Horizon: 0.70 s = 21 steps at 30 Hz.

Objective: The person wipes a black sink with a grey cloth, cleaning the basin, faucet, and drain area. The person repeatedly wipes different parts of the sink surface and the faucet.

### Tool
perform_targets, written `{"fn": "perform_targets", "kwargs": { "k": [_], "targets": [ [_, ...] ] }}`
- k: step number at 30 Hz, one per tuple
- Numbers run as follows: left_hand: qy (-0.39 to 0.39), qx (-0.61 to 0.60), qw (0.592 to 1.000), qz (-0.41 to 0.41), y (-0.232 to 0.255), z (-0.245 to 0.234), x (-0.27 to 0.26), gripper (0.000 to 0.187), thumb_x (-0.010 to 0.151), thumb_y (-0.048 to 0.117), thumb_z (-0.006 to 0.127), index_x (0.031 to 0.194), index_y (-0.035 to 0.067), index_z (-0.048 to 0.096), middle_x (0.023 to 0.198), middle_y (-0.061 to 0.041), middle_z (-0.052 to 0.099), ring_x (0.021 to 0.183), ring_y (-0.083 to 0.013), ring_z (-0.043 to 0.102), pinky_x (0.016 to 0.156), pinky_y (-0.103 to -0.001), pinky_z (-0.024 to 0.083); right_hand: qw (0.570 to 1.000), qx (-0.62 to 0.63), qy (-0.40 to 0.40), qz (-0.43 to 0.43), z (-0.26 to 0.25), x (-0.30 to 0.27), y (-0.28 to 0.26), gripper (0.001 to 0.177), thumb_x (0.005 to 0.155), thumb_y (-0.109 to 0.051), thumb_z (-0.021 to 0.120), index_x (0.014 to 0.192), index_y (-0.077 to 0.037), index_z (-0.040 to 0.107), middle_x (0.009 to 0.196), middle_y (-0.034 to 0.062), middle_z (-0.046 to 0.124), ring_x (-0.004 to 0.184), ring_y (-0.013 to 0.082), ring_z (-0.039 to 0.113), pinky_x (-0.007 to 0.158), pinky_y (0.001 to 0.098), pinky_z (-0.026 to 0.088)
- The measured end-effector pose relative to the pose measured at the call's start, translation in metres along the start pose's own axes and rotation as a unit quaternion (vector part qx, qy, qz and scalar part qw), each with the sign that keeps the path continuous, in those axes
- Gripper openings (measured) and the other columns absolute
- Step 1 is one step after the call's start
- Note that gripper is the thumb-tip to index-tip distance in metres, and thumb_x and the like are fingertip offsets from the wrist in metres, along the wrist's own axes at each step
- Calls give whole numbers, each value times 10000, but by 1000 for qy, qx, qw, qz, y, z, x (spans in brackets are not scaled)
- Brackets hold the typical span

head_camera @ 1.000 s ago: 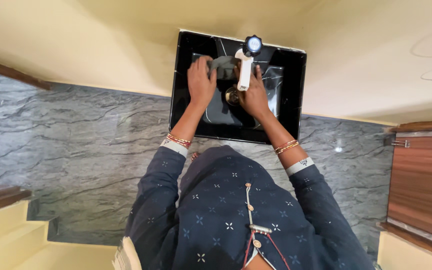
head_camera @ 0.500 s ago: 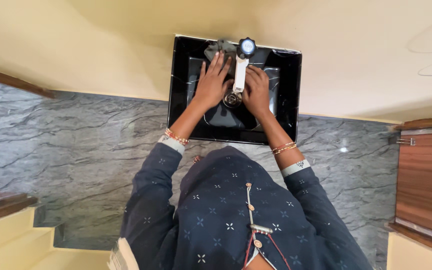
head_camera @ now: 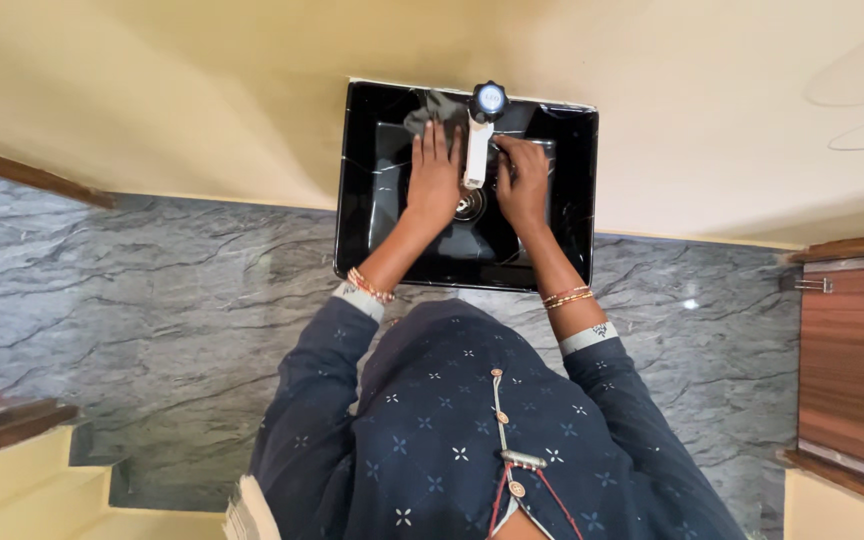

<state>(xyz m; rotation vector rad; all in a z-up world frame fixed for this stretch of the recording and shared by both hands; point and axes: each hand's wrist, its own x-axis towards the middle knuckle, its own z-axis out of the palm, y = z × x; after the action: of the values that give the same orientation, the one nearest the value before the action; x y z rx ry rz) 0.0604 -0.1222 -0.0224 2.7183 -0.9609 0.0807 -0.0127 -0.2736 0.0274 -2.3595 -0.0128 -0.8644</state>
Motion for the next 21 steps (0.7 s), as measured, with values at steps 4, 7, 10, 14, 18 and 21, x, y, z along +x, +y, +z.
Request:
{"fn": "perform_targets", "kwargs": {
  "k": [4, 7, 10, 14, 18, 21],
  "targets": [
    [-5, -44, 999, 7, 18, -9, -15, 976, 822, 472, 778, 1550, -19, 351, 1570, -364, 279, 1505, -494, 197, 1228, -589, 141, 1000, -4, 4, -2, -3, 0, -3, 201, 962, 21, 631, 1141, -22, 714, 1123, 125, 721, 1086, 343, 614, 997, 447, 464],
    [-15, -40, 999, 29, 21, -18, -13, 902, 819, 448, 780, 1513, -1, 420, 1589, -336, 280, 1515, -476, 195, 1231, -592, 134, 1000, 0, 4, -4, -3, 1, -4, 203, 958, 18, 625, 1136, -25, 713, 1122, 124, 721, 1082, 340, 615, 994, 445, 465],
    [-28, -46, 997, 53, 7, -26, -9, 739, 853, 401, 754, 1470, 79, 508, 1602, -301, 301, 1534, -430, 209, 1235, -599, 126, 1000, -4, 4, 0, -4, 1, -2, 200, 959, 17, 628, 1135, -29, 710, 1115, 126, 717, 1078, 344, 610, 997, 447, 462],
    [9, -78, 995, 66, -26, -34, -7, 554, 934, 343, 703, 1441, 158, 579, 1603, -231, 377, 1548, -334, 267, 1242, -606, 135, 1000, -9, 7, 15, -4, -1, 1, 217, 951, 10, 639, 1148, -42, 713, 1105, 132, 707, 1072, 352, 603, 985, 441, 461],
    [53, -112, 992, 37, -46, -39, 10, 503, 971, 357, 665, 1423, 149, 588, 1593, -234, 400, 1512, -321, 283, 1205, -592, 150, 1000, -11, 2, 24, -4, -2, 2, 224, 943, 16, 641, 1148, -42, 710, 1089, 134, 704, 1063, 349, 604, 972, 442, 459],
    [58, -136, 989, 10, -43, -35, 25, 481, 1004, 355, 637, 1444, 170, 584, 1572, -244, 397, 1503, -341, 293, 1209, -567, 189, 1000, -11, 8, 18, -5, -1, 2, 223, 940, 18, 643, 1145, -42, 708, 1088, 133, 706, 1063, 346, 606, 966, 442, 460]
  ]
}}
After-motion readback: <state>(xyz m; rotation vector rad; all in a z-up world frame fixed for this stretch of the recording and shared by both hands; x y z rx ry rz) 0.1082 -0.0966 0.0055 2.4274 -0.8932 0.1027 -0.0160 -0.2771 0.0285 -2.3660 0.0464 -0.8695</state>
